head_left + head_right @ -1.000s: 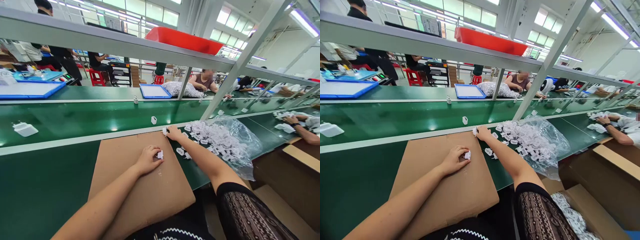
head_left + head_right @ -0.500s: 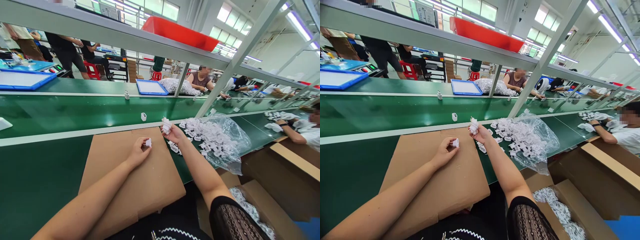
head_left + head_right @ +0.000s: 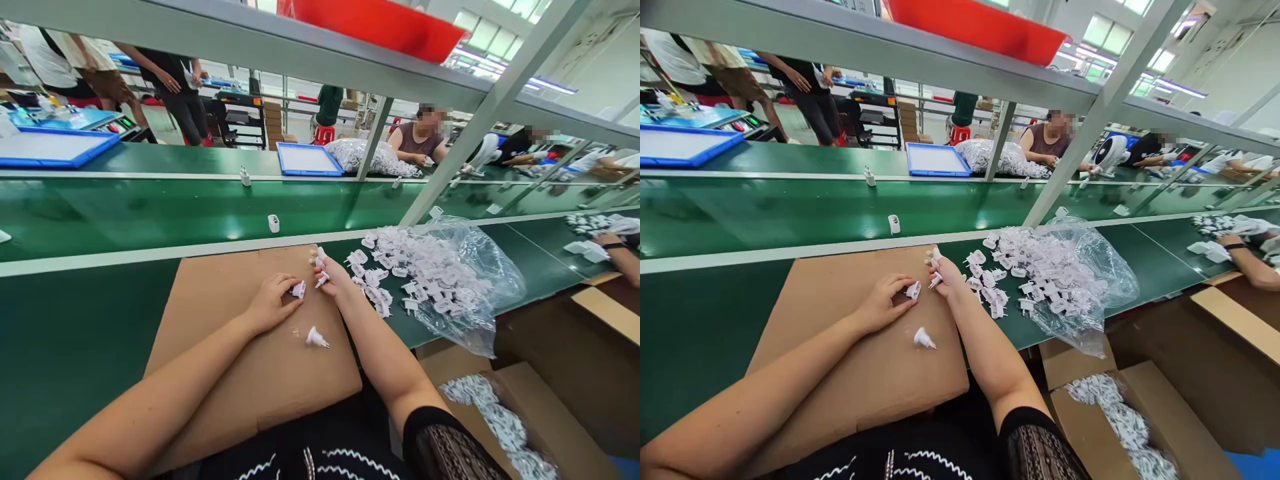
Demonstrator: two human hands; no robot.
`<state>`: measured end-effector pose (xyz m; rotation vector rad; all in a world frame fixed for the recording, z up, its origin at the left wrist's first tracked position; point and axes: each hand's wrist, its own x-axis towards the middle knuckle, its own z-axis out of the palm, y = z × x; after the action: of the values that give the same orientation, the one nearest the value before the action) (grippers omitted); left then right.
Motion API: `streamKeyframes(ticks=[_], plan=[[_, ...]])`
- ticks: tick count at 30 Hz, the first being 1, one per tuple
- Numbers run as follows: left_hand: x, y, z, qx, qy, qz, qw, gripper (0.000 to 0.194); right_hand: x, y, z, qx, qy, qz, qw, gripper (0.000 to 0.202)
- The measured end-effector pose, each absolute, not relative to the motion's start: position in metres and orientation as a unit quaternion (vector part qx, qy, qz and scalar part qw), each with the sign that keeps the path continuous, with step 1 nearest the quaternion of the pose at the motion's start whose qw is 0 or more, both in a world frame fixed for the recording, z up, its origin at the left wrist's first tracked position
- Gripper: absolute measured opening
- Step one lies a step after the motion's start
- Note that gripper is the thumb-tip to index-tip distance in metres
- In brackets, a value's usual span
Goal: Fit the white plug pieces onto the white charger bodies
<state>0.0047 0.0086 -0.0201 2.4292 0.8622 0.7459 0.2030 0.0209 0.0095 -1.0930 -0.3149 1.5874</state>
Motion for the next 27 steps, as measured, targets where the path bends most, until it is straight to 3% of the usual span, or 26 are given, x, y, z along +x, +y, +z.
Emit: streamKeyframes(ticks=[4, 11, 16, 21, 27], plan=[[0.006, 0.01, -0.02, 0.869, 0.338, 0.277, 0.231, 0.042, 0.202, 0.015, 0.011, -0.496, -0.182, 0.633, 0.565, 0.014], [0.008, 0.015, -0.02, 0.789, 0.404, 0.317, 0.338, 0.047, 0.194, -0.002, 0.008, -0.562, -0.271, 0.565, 0.539, 0.04], [0.011, 0.021, -0.009, 0.695, 0.482, 0.299, 0.442, 0.045, 0.205, -0.009, 0.014, -0.567, -0.356, 0.567, 0.48, 0.033], [0.0, 0.068, 0.011, 0.65, 0.553, 0.33, 0.404, 0.039, 0.232, -0.026, 0.041, -0.541, -0.591, 0.513, 0.309, 0.034], [-0.027, 0.161, 0.026, 0.613, 0.658, 0.387, 0.202, 0.053, 0.213, -0.062, 0.071, -0.429, -0.804, 0.411, -0.002, 0.042]])
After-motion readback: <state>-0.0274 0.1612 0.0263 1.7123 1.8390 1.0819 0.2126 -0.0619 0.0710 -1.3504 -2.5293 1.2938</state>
